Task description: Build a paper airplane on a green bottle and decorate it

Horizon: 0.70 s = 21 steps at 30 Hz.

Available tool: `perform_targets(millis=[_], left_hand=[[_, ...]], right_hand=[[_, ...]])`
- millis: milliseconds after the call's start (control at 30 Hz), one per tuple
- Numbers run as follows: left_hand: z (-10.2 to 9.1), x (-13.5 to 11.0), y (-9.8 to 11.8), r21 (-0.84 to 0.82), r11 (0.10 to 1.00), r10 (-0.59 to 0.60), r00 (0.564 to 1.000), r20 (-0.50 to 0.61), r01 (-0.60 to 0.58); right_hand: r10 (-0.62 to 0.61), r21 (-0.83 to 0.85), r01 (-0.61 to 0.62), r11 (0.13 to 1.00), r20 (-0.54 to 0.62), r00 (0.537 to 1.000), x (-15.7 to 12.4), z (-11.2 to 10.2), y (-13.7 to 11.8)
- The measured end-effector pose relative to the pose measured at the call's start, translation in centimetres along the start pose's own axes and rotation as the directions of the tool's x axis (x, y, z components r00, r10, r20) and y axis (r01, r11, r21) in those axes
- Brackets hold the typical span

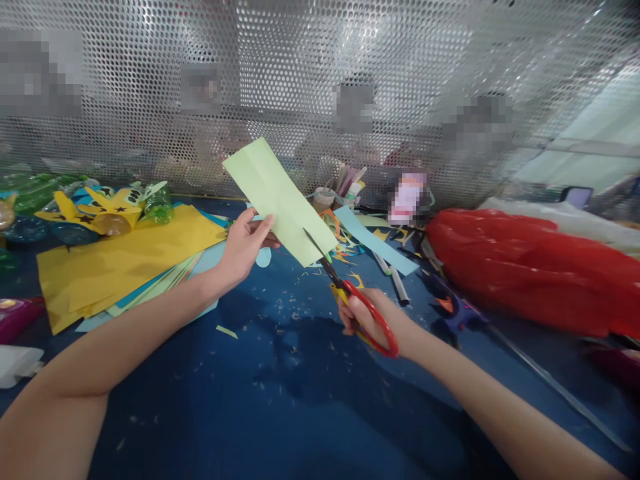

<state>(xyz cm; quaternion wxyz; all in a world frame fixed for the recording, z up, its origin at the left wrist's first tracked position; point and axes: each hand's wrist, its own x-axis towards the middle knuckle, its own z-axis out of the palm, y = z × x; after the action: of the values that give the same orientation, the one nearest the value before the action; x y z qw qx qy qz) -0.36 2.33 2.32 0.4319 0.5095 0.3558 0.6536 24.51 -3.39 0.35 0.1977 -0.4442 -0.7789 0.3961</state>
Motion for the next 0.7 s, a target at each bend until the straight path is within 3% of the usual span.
perform_targets(millis=[200,500,700], left_hand=[[-0.2,0.3,0.0,-0.009,1.0,-0.005,1.0,0.02,0.005],[-0.7,0.6,0.9,0.006,1.0,-0.017,0.993,0.115,0.017],[-1.0,0.8,1.0,0.038,0.999,0.015,0.993,0.114,-0.02]], right_hand=[[-0.137,-0.048,0.141,0.989,0.081,0.987,0.6,-0.8,-1.3],[-0.108,0.013,0.107,0.994,0.099,0.989,2.4,-1.2,-4.0],[-0.162,0.002,0.162,0.987,0.067,0.984,3.0,-1.0,-3.2]])
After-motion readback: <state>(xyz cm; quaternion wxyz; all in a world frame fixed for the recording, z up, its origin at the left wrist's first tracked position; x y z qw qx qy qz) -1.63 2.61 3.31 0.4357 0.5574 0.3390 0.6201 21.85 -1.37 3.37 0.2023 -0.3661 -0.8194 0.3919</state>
